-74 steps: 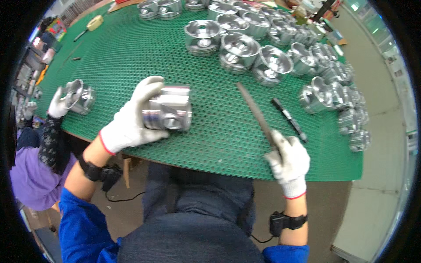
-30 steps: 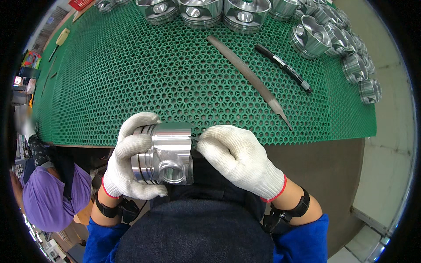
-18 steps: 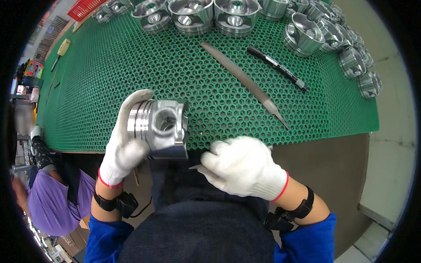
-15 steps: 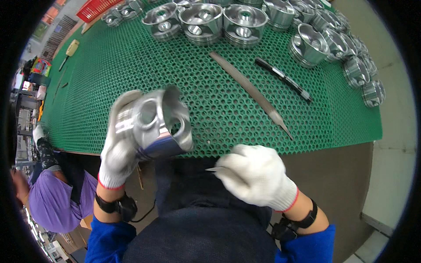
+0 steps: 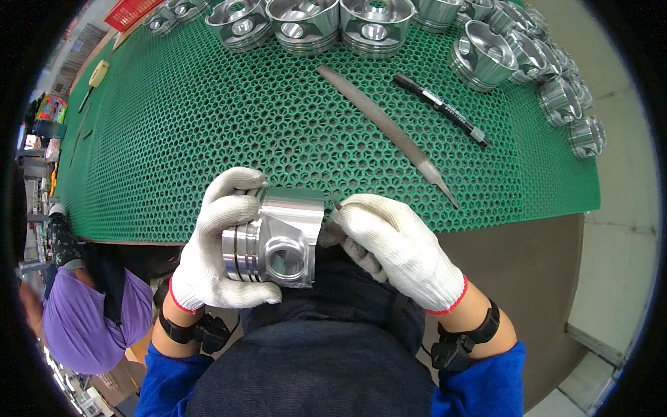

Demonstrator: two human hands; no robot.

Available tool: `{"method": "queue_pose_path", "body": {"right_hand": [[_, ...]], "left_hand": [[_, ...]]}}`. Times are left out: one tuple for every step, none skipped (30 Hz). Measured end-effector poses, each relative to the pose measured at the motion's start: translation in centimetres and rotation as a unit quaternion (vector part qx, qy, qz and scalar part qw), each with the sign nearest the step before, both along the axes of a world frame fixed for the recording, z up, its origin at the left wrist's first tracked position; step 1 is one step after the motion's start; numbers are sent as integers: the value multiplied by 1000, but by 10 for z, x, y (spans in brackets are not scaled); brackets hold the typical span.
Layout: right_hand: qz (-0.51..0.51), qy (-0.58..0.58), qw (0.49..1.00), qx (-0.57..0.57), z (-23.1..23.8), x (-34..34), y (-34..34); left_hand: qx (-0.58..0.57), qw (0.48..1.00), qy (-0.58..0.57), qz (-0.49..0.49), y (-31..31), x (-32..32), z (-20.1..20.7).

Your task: Manually file the edges of metal pistons and mark inspected parts with a pen.

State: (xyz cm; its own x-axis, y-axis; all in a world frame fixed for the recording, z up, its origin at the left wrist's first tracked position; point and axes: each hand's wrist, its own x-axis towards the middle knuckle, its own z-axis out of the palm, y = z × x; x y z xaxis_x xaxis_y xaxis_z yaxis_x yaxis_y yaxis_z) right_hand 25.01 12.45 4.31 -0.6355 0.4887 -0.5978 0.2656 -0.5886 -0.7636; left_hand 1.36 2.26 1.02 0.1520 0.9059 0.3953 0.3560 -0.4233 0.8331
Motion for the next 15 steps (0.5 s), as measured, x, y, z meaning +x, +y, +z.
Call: {"method": "queue_pose_path", "body": {"right_hand": [[-8, -41, 999, 20, 2, -4, 0], [24, -34, 998, 48, 2, -4, 2], [28, -32, 998, 47, -3, -2, 1], [29, -13, 986, 165, -11, 2, -3], [27, 6, 959, 280, -19, 6, -6], [62, 18, 897, 438, -23, 9, -5], [63, 19, 897, 438, -22, 8, -3], [89, 10, 856, 508, -17, 7, 1], [114, 0, 810, 575, -13, 7, 4], [115, 15, 773, 623, -17, 6, 3], [164, 6, 752, 638, -13, 7, 3], [178, 3, 742, 646, -12, 6, 2], [192, 0, 732, 653, -10, 7, 2], [202, -22, 713, 671, -7, 8, 3], [201, -26, 710, 675, -3, 8, 4]], "left_hand": [[-3, 1000, 2, 2, 0, 0, 0], [-2, 1000, 15, 5, 2, 1, 2], [-2, 1000, 29, 8, 4, 2, 4], [9, 998, 57, -4, 6, 1, 7], [8, 998, 59, -1, 7, 3, 8], [8, 999, 42, -4, 8, 4, 9], [9, 1000, 25, -7, 10, 5, 10], [11, 999, 33, -1, 12, 5, 9], [5, 1000, 23, -3, 13, 5, 11], [1, 1000, 26, 10, 12, 4, 9], [-1, 999, 26, 22, 14, 3, 5], [-48, 998, 34, 36, 13, 3, 6], [-67, 997, 18, 31, 14, 4, 5], [-52, 997, 49, 32, 15, 4, 9], [-37, 996, 78, 34, 15, 5, 12]]}}
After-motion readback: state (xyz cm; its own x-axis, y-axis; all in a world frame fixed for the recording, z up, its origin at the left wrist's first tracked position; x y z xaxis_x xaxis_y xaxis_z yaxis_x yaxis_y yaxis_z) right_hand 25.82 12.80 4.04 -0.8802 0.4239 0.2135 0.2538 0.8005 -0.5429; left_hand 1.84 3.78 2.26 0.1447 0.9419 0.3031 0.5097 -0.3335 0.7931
